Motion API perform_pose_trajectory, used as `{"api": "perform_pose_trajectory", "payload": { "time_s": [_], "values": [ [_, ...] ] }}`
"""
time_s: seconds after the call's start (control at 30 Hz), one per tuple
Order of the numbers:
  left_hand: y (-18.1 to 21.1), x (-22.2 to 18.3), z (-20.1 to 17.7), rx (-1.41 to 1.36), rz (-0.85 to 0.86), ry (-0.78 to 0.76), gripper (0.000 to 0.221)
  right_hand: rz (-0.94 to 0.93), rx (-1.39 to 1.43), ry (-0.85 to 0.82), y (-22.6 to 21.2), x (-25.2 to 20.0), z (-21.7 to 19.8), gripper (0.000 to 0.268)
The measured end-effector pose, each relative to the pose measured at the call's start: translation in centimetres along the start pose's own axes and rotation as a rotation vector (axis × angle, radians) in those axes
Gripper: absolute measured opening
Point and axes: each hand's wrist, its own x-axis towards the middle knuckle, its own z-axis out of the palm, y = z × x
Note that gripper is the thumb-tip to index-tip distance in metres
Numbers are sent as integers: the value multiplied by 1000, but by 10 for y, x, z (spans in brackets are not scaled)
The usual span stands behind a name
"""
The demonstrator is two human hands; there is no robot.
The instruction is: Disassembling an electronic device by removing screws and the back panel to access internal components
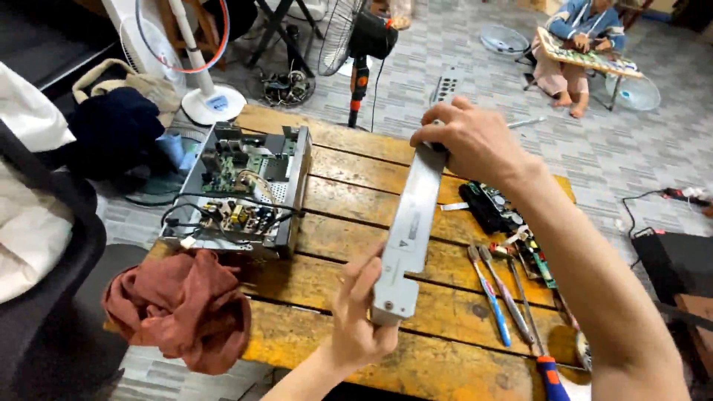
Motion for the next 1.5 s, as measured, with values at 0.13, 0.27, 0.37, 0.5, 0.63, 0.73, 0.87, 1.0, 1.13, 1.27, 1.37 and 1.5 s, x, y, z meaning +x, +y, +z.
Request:
{"api": "perform_pose_trajectory", "payload": {
  "time_s": [0.13,0.27,0.37,0.5,0.63,0.73,0.87,1.0,1.13,1.27,1.37,1.5],
  "values": [
    [7,6,-6,123,70,-48,51,12,24,85,-4,-3,13,28],
    [6,0,-4,157,56,-55,50,10,32,104,-2,-9,26,34],
    [7,0,0,157,60,-43,44,-10,62,147,-2,-13,30,32],
    [10,-2,2,190,83,-86,40,-6,68,195,0,-21,40,27],
    [17,2,6,208,80,-109,35,-6,59,233,1,-29,43,36],
    [19,-1,8,200,87,-152,36,-11,73,221,2,-33,50,39],
    [21,0,11,180,86,-183,33,1,121,239,-1,-38,49,35],
    [20,4,14,100,58,-225,49,1,133,266,0,-42,50,48],
    [16,25,13,-19,118,-378,71,8,154,289,-1,-43,53,45],
    [4,45,10,-201,173,-479,78,30,154,303,-6,-45,54,47],
    [4,41,15,-234,172,-456,74,76,146,284,-10,-46,57,50],
    [22,31,18,-187,61,-414,60,92,141,334,-12,-48,59,36]
  ]
}}
